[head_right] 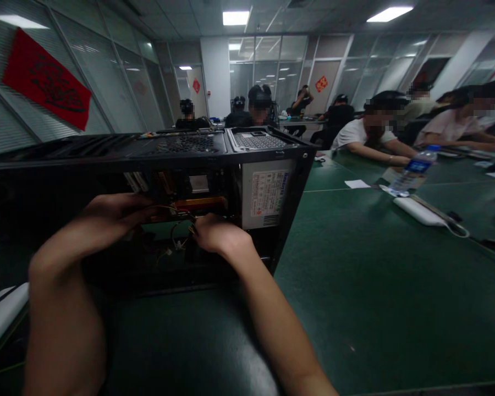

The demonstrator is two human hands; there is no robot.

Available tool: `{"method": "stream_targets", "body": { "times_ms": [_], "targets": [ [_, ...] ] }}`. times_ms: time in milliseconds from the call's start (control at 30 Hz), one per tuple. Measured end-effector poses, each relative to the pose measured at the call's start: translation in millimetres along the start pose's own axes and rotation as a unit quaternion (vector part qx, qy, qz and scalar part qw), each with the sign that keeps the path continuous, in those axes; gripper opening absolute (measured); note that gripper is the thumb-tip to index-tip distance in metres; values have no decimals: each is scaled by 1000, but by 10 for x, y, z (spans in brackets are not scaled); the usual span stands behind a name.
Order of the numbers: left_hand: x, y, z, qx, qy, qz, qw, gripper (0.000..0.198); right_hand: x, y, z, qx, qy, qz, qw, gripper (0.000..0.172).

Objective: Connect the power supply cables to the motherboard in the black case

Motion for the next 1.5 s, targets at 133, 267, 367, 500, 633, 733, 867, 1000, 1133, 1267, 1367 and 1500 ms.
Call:
{"method": "stream_targets", "body": {
  "times_ms": [133, 267, 367, 500, 633, 733, 867, 1000, 1133, 1267, 1367, 1500],
  "targets": [
    [-148, -5, -44, -37, -6, -5, 999, 41, 71, 7, -133, -8, 53, -22, 998, 33],
    [-426, 140, -113, -137, -134, 10, 981, 39, 34, -58, -259, 30, 60, -37, 997, 35],
    [-550, 195, -130, -158, -188, 67, 967, 38, 49, 52, -212, -21, 69, -42, 996, 35],
    [-489, 269, -81, -148, -145, 57, 977, 41, 97, 350, -7, -140, 50, -80, 986, 39],
    [-368, 388, -56, -170, -83, 14, 982, 49, 118, 484, 116, -180, 29, -96, 979, 40],
    [-278, 497, -62, -213, -46, 11, 976, 54, 49, 399, 95, -146, 12, -80, 986, 40],
    [-168, 584, -51, -218, 19, 39, 975, 55, -135, 132, -35, -19, -39, -21, 999, 34],
    [-146, 655, -61, -219, 40, 15, 975, 57, -240, -42, -158, 75, -75, 24, 994, 28],
    [-33, 634, -116, -197, 54, 5, 979, 56, -202, -224, -154, 228, -30, 102, 968, 19],
    [153, 533, -229, -197, 65, -20, 978, 47, -198, -285, -80, 290, -30, 199, 936, 19],
    [282, 415, -338, -223, 89, -60, 969, 42, -173, -316, -48, 301, -44, 260, 916, 17],
    [387, 213, -431, -214, 120, -79, 966, 27, -130, -330, -55, 300, -55, 298, 905, 14]
  ]
}}
Point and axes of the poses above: each hand's wrist, its own z-axis towards the middle knuckle, its own y-axis out of the palm, x = y × z, the point moved 7 cm from there along z, towards the middle knuckle, and after that the axes turned 9 degrees about -z, right-handed, at the moved point
